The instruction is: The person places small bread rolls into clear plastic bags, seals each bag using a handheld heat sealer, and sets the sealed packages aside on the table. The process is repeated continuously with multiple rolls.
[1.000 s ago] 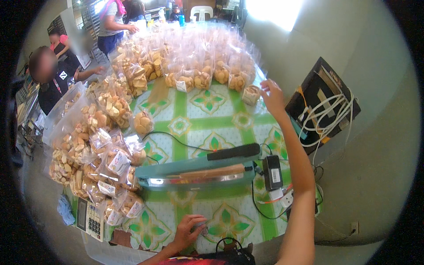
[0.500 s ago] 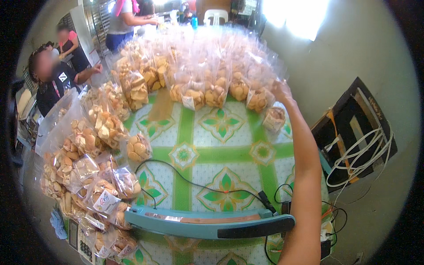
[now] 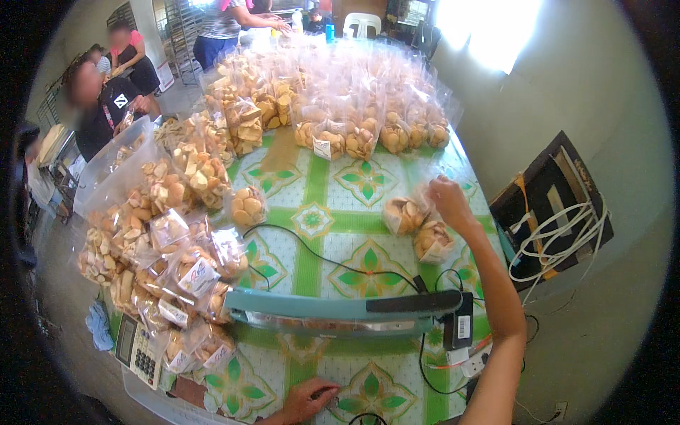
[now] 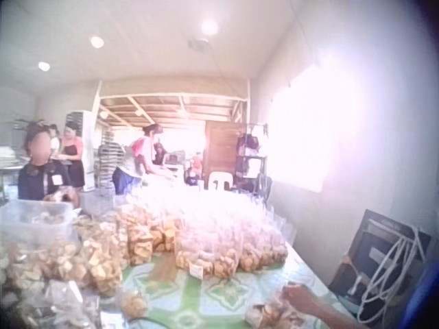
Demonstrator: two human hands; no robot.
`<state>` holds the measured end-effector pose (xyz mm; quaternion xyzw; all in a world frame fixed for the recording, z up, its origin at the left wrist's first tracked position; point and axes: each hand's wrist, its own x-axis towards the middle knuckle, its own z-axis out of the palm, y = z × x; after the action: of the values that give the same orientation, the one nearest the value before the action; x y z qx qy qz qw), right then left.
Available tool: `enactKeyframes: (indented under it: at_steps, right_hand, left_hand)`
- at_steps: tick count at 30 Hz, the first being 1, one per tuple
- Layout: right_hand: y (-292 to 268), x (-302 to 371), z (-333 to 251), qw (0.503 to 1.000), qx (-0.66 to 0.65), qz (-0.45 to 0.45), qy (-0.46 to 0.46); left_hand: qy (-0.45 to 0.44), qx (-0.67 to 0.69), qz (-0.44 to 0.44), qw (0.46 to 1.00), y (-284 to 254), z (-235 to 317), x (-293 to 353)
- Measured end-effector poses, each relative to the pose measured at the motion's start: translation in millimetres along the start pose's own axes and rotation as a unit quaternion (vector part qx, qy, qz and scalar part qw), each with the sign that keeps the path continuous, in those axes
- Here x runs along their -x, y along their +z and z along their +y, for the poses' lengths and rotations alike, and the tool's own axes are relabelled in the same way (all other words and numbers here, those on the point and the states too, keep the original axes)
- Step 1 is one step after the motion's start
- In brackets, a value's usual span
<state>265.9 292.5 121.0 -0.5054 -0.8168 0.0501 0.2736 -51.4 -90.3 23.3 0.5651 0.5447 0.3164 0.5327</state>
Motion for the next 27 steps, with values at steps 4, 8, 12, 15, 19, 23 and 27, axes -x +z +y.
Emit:
enactKeyframes:
  at_steps: [4, 8, 12, 15, 19, 23, 27]
  right_hand:
    - [-34.0, 42.7, -58.7, 0.995, 0.078, 0.062, -0.004]
    - [-78.8, 90.7, -79.3, 0.988, 0.151, 0.003, 0.035]
    - [-65.1, 107.4, -59.6, 0.985, 0.071, -0.119, 0.104]
    - [-78.0, 113.5, -50.8, 0.990, -0.026, -0.022, 0.137]
    - [-133.8, 136.1, -94.1, 0.994, -0.001, 0.055, 0.090]
    - [-181.0, 165.8, -163.0, 0.993, 0.056, 0.075, 0.067]
    - [-179.7, 195.4, -210.4, 0.999, 0.026, 0.013, 0.044]
  left_hand:
    - [0.003, 0.029, -0.012, 1.000, -0.8, -9.4, 1.1]
    - [0.038, 0.020, 0.013, 0.999, 1.0, -15.4, 1.2]
    - [0.067, 0.012, 0.023, 0.997, 1.9, -20.4, -1.7]
    - [0.092, 0.041, 0.014, 0.995, -0.2, -23.7, -0.9]
    - [0.037, 0.114, 0.043, 0.992, -7.4, -22.7, 3.4]
    - [0.023, 0.100, 0.083, 0.991, -14.2, -10.7, 4.0]
    - [0.127, 0.053, 0.041, 0.990, -8.4, 13.8, -0.1]
